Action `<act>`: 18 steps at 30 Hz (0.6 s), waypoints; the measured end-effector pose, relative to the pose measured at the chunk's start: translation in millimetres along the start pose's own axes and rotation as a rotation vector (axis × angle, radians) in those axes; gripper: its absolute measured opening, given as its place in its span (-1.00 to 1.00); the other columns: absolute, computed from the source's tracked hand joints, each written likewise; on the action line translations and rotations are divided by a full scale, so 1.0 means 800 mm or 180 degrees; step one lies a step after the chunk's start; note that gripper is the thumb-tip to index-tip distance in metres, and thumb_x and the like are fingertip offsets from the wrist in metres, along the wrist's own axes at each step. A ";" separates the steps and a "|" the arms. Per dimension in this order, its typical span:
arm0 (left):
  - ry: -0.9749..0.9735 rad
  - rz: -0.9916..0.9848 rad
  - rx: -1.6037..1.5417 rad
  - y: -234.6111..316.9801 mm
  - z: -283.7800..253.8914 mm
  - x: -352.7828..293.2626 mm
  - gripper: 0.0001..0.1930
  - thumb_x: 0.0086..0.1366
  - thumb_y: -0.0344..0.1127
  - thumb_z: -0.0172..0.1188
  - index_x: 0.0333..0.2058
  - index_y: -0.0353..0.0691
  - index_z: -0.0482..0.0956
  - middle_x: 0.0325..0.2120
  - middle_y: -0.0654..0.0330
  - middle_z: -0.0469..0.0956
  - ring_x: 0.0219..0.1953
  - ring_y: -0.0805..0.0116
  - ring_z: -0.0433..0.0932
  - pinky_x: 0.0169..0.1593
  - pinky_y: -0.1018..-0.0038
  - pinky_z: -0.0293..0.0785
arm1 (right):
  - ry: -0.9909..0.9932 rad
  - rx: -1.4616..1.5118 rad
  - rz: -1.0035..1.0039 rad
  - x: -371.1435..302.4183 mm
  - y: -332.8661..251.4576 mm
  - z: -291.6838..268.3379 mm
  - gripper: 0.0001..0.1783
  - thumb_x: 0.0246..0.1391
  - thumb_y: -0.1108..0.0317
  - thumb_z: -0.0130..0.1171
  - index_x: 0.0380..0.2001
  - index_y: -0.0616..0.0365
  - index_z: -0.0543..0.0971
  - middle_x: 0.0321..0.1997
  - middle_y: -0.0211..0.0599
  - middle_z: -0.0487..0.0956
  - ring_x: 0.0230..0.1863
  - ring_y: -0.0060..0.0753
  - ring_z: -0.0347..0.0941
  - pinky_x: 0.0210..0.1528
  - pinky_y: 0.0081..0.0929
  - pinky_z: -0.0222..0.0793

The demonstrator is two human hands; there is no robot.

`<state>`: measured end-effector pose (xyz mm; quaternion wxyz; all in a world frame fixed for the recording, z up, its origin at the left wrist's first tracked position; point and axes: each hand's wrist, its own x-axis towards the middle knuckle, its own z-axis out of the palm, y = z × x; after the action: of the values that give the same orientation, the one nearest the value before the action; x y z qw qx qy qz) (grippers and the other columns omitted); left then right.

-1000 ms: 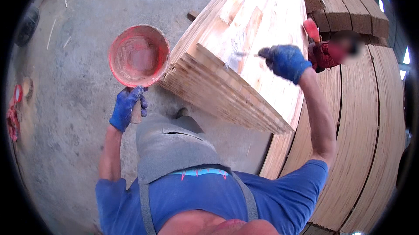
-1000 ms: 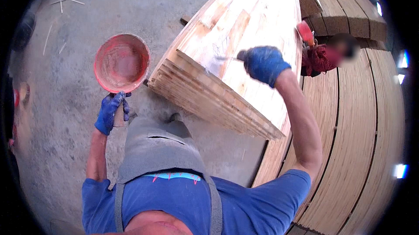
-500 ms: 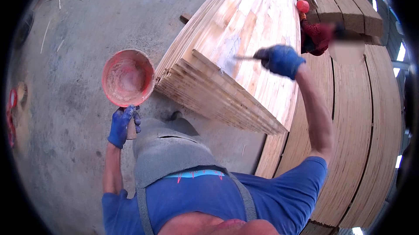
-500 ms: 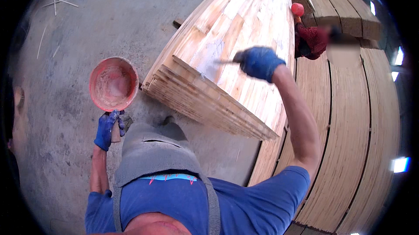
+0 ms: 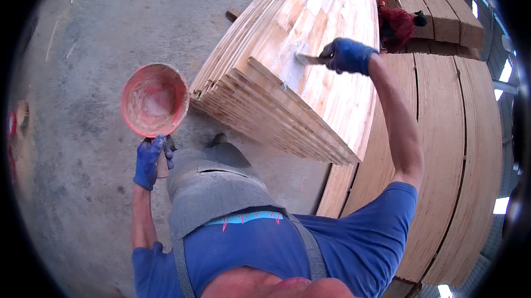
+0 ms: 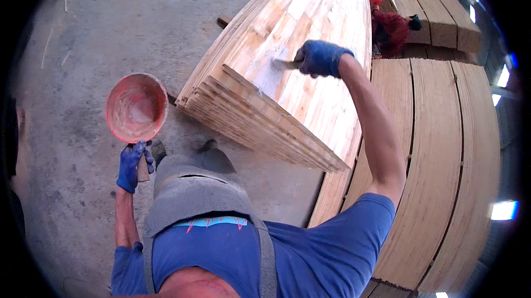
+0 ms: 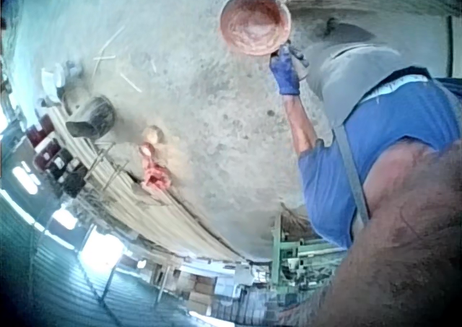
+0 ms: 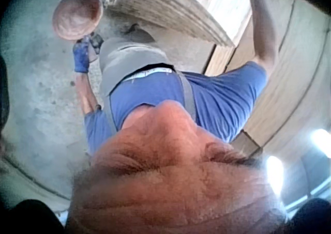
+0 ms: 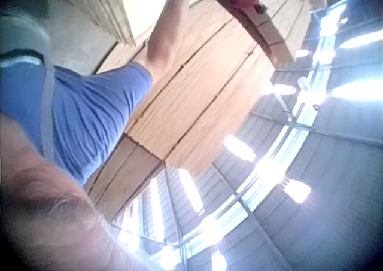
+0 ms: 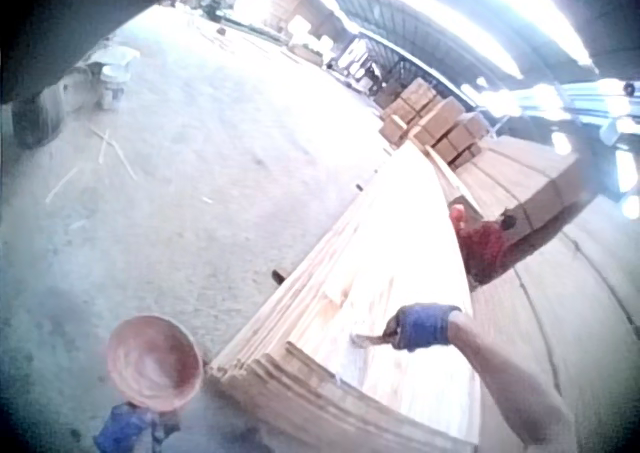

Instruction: The person lifts and stacks large wooden planks in a workshop. They then use a putty knife to scoop a white substance from a red bucket and spread it onto the surface of the stacked planks.

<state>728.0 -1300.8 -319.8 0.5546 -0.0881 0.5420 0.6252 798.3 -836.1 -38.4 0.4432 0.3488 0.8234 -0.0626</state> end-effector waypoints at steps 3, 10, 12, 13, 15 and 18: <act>-0.0096 0.0036 -0.0057 0.000 0.005 0.011 -0.69 0.36 -0.10 0.11 -0.19 -0.28 0.47 -0.61 0.20 0.47 -0.67 0.43 0.48 -0.61 0.47 0.48 | 0.0079 -0.0266 -0.0535 -0.042 -0.023 0.013 -0.70 0.03 0.36 0.12 -0.16 0.13 0.67 -0.59 -0.33 0.57 -0.57 -0.55 0.48 -0.44 -0.49 0.42; -0.0310 0.0006 0.0102 0.026 0.013 0.027 -0.68 0.35 -0.11 0.11 -0.19 -0.30 0.47 -0.61 0.20 0.46 -0.65 0.43 0.47 -0.61 0.47 0.47 | 0.0648 0.0450 0.0235 -0.024 0.025 -0.030 -0.73 0.00 0.37 0.15 -0.21 0.13 0.69 -0.52 -0.29 0.62 -0.56 -0.50 0.50 -0.47 -0.48 0.42; -0.0285 -0.0022 0.0158 0.035 0.018 0.030 -0.68 0.35 -0.12 0.11 -0.19 -0.31 0.47 -0.60 0.20 0.46 -0.65 0.42 0.47 -0.60 0.46 0.47 | 0.0626 0.0244 0.0335 0.003 0.033 -0.047 -0.74 -0.01 0.36 0.13 -0.25 0.12 0.69 -0.57 -0.31 0.60 -0.60 -0.50 0.48 -0.55 -0.48 0.35; -0.0175 -0.0020 0.0210 0.039 0.022 0.026 -0.68 0.35 -0.12 0.11 -0.18 -0.32 0.47 -0.61 0.19 0.46 -0.65 0.41 0.47 -0.60 0.46 0.47 | 0.0615 0.0090 0.0272 0.022 0.035 -0.051 -0.75 -0.01 0.35 0.13 -0.27 0.12 0.69 -0.60 -0.33 0.59 -0.63 -0.50 0.46 -0.58 -0.48 0.32; -0.0143 -0.0006 0.0325 0.054 0.023 0.029 -0.68 0.35 -0.13 0.11 -0.17 -0.32 0.47 -0.61 0.19 0.46 -0.65 0.41 0.47 -0.60 0.46 0.47 | 0.0439 -0.0087 0.0347 0.043 0.038 -0.052 -0.73 0.02 0.36 0.11 -0.21 0.09 0.68 -0.62 -0.39 0.56 -0.66 -0.59 0.40 -0.64 -0.53 0.27; -0.0225 0.0047 0.0473 0.070 0.019 0.039 -0.68 0.36 -0.15 0.10 -0.14 -0.33 0.47 -0.61 0.19 0.46 -0.65 0.42 0.47 -0.58 0.47 0.47 | 0.0091 -0.0356 0.0180 0.031 -0.003 -0.052 -0.76 0.00 0.36 0.14 -0.26 0.12 0.68 -0.62 -0.39 0.57 -0.64 -0.56 0.43 -0.60 -0.52 0.33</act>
<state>679.6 -1259.1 -303.5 0.5738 -0.0206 0.5676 0.5900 759.3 -808.0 -32.8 0.4518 0.3476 0.8216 0.0010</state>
